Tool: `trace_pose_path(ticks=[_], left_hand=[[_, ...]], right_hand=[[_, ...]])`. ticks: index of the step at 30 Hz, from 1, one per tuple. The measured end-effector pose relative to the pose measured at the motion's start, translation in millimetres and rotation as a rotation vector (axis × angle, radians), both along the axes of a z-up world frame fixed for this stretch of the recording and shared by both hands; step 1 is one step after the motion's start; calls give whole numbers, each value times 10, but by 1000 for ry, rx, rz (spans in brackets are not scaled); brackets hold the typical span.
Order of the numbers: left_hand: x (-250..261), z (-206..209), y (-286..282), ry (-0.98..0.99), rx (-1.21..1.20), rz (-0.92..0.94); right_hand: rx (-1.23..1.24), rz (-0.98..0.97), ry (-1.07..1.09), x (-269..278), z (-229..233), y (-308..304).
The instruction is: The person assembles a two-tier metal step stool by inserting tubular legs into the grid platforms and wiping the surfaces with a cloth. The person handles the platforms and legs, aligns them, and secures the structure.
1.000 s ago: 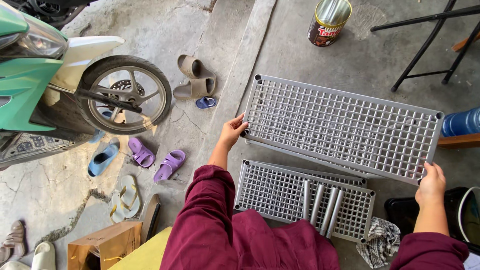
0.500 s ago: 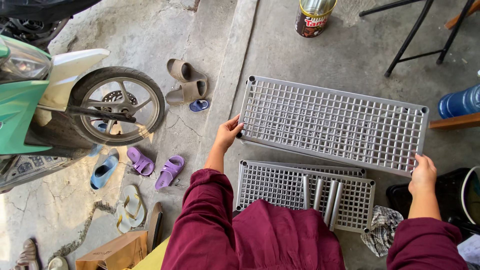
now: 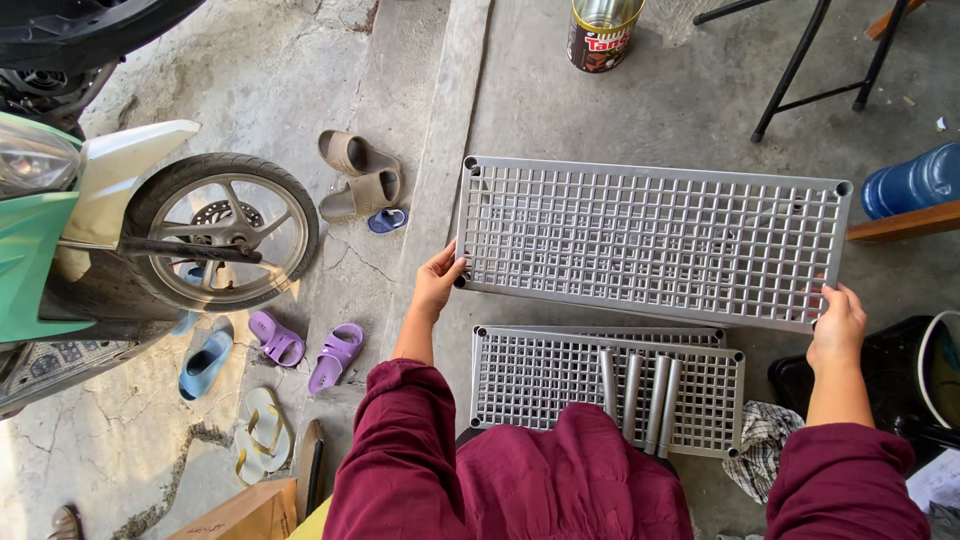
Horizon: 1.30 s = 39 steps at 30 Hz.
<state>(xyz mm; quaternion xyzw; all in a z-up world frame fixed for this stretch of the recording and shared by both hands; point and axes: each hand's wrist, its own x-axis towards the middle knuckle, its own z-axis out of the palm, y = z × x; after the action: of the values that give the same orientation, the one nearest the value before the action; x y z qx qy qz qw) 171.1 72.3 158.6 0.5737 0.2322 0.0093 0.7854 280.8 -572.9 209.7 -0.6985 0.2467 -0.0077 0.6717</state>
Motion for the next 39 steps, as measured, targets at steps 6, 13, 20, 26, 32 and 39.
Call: trace_pose_path(ticks=[6,13,20,26,32,39], left_hand=[[6,14,-35,51,7,7],[29,20,-31,97,49,27],[83,-84,-52,77,84,39],[74,-100,-64,73,120,45],[105,-60,-121,63,67,166],[61,70,-213,77,135,152]], right_hand=[[-61,10,48,20,-61,57],[-90,35,86,53,-145,46],[61,74,128,137,-263,-127],[205,126,312,167,-259,-357],[139,192,376,266,-273,-292],[-124,193,465,217,-211,-137]])
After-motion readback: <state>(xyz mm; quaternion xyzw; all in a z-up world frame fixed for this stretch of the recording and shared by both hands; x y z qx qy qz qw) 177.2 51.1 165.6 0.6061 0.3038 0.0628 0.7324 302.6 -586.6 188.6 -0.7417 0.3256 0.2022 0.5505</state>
